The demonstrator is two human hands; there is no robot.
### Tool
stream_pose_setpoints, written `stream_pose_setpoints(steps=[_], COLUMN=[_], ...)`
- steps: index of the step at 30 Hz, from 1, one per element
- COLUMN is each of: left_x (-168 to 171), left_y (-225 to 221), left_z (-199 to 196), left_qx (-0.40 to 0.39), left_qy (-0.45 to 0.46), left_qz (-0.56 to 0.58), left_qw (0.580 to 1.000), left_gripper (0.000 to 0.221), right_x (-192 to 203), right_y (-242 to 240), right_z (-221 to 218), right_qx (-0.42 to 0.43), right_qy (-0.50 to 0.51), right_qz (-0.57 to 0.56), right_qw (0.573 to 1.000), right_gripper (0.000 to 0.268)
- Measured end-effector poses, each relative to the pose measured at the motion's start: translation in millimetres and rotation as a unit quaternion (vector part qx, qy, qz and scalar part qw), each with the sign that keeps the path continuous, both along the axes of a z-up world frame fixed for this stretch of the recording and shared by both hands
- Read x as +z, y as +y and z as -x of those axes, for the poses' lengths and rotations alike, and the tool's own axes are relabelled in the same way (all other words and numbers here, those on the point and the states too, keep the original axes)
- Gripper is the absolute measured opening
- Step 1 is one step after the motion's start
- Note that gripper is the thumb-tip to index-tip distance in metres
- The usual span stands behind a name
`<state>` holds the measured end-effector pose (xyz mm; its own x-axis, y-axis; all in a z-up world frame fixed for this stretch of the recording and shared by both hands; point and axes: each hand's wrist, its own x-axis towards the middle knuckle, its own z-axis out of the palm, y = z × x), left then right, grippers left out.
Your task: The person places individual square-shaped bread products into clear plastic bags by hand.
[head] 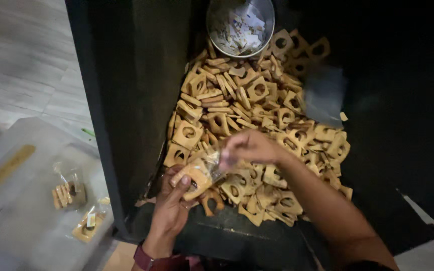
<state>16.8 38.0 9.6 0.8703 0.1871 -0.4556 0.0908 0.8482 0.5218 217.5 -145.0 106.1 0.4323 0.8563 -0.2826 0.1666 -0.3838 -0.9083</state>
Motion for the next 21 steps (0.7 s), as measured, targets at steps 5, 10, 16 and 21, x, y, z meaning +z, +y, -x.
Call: stream_pose_setpoints(steps=[5, 10, 16, 21], left_x=[3, -8, -14, -2], left_y=[8, 13, 14, 15], left_z=[-8, -8, -10, -11], left_qx=[0.004, 0.004, 0.026, -0.005], left_qy=[0.061, 0.033, 0.027, 0.063], left_qz=[0.001, 0.001, -0.029, -0.022], left_qw=[0.998, 0.999, 0.999, 0.998], left_gripper=[0.045, 0.047, 0.048, 0.046], right_x=[17, -1, -16, 3], right_y=[29, 43, 40, 3], right_z=[-125, -212, -236, -186], right_qx=[-0.259, -0.180, -0.209, -0.448], right_qy=[-0.249, -0.607, -0.575, -0.072], right_qz=[0.100, 0.018, 0.017, -0.084], right_qw=[0.928, 0.774, 0.790, 0.887], right_gripper=[0.012, 0.021, 0.010, 0.013])
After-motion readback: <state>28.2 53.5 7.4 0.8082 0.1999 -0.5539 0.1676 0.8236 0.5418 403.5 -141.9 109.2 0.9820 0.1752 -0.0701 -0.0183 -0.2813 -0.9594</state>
